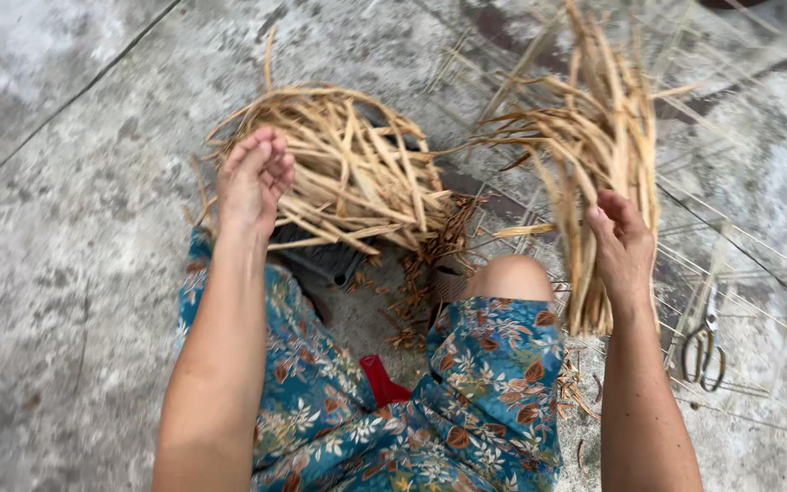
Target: The person sits on the ground and cuts dried palm leaves into shorter strips with scissors, letting trimmings fall beside them. They then gather, sort and arrange the cut leaf strips into bundles and lay them over wire frames on the ground.
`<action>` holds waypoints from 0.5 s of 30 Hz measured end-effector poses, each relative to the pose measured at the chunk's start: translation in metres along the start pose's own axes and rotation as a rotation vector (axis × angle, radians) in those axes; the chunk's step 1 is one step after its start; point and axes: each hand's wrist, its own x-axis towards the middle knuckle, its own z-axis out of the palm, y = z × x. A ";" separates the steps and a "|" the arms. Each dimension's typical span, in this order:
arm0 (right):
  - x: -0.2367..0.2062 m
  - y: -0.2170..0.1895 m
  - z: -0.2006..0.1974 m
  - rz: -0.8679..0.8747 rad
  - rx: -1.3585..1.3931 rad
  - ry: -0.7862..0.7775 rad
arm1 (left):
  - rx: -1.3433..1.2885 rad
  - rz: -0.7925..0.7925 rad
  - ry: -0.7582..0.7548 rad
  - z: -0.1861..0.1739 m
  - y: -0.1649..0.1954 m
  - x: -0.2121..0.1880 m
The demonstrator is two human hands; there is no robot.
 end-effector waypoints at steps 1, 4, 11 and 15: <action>0.003 -0.008 0.021 -0.018 0.019 -0.072 | -0.060 0.027 0.025 -0.007 0.003 0.001; 0.011 -0.024 0.097 -0.093 0.068 -0.281 | -0.173 0.093 0.093 -0.021 0.010 0.003; 0.002 -0.015 0.274 -0.013 -0.299 -0.672 | -0.192 0.163 0.155 -0.022 0.014 0.005; -0.003 -0.003 0.329 0.039 -0.561 -0.630 | -0.134 0.176 0.168 -0.018 0.018 0.005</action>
